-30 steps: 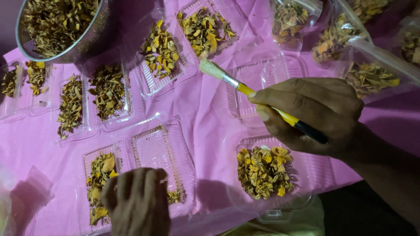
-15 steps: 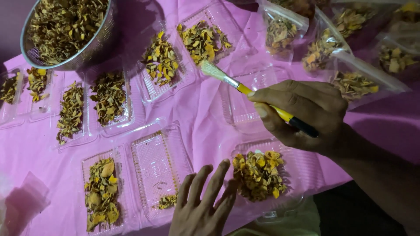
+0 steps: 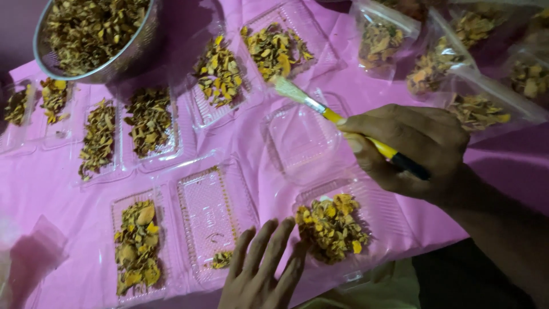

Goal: Using a paintbrush to clean the edges and arrange dried herbal material inside plastic containers for packaging.

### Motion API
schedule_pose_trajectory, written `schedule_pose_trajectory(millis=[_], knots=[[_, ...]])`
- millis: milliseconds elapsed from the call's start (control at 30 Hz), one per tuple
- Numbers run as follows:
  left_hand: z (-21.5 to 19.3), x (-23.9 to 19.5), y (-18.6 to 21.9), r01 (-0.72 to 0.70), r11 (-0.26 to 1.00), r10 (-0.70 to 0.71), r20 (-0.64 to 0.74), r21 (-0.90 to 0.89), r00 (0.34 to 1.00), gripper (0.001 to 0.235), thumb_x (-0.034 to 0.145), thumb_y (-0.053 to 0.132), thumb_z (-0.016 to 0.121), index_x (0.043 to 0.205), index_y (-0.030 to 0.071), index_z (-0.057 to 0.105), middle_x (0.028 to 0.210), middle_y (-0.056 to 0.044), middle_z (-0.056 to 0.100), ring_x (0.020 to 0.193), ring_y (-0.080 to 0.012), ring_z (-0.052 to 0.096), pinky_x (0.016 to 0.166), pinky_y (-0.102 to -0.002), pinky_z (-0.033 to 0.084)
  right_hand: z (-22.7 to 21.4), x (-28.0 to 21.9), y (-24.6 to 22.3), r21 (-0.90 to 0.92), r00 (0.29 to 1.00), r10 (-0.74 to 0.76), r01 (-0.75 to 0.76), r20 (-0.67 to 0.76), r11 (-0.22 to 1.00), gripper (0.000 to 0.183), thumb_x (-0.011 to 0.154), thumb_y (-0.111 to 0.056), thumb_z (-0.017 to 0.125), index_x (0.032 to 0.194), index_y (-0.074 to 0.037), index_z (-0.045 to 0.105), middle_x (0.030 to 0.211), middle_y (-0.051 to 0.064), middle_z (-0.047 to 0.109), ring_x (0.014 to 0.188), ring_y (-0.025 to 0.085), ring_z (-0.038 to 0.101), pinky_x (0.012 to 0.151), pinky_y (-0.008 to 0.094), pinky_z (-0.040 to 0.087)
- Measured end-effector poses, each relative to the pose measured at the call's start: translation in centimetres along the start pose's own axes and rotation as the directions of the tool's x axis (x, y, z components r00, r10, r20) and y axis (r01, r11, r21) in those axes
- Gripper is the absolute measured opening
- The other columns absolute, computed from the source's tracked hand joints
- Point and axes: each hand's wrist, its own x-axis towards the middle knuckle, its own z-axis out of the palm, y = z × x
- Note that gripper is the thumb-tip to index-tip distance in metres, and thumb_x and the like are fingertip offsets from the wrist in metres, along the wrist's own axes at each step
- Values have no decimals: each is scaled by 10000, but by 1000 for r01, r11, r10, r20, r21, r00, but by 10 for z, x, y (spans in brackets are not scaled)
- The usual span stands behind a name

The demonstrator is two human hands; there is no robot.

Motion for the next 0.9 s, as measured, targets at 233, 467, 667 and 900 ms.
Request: schedule_pose_trajectory(millis=[233, 467, 667, 900], knots=[[-59, -21, -31, 60, 998, -58, 99, -12, 993, 631, 948, 491, 596, 1490, 190, 478, 1539, -186, 488, 1398, -353, 530, 1066, -619, 447, 4, -27, 12, -53, 999, 42, -42, 8, 998, 148, 1023, -43, 598, 1001, 78, 680, 855, 225, 743, 680, 264, 731, 588, 345, 597], [-118, -86, -138, 432, 881, -431, -52, 191, 901, 460, 882, 119, 681, 1337, 185, 661, 1376, -168, 630, 1123, -381, 599, 886, -532, 523, -6, 4, -29, -135, 944, 304, -287, 126, 948, 272, 1126, -72, 537, 1106, 128, 720, 994, 207, 710, 778, 222, 615, 756, 326, 463], [-117, -113, -182, 870, 446, -882, 270, 212, 386, 567, 984, 366, 551, 1498, 138, 477, 1396, -258, 539, 1289, -437, 512, 1010, -602, 478, 5, 42, -73, -263, 817, 517, -456, 254, 850, 476, 1083, -288, 434, 1154, 82, 726, 1043, 153, 715, 924, 261, 664, 871, 369, 474], [-99, -108, -193, 955, 280, -911, 341, 103, 230, 413, 1040, 284, 424, 1412, 133, 522, 1145, -206, 696, 984, -409, 680, 824, -558, 540, 25, 59, -94, -156, 950, 191, -156, 245, 975, 246, 1043, -108, 534, 1080, 87, 679, 939, 181, 698, 822, 262, 659, 815, 378, 514]])
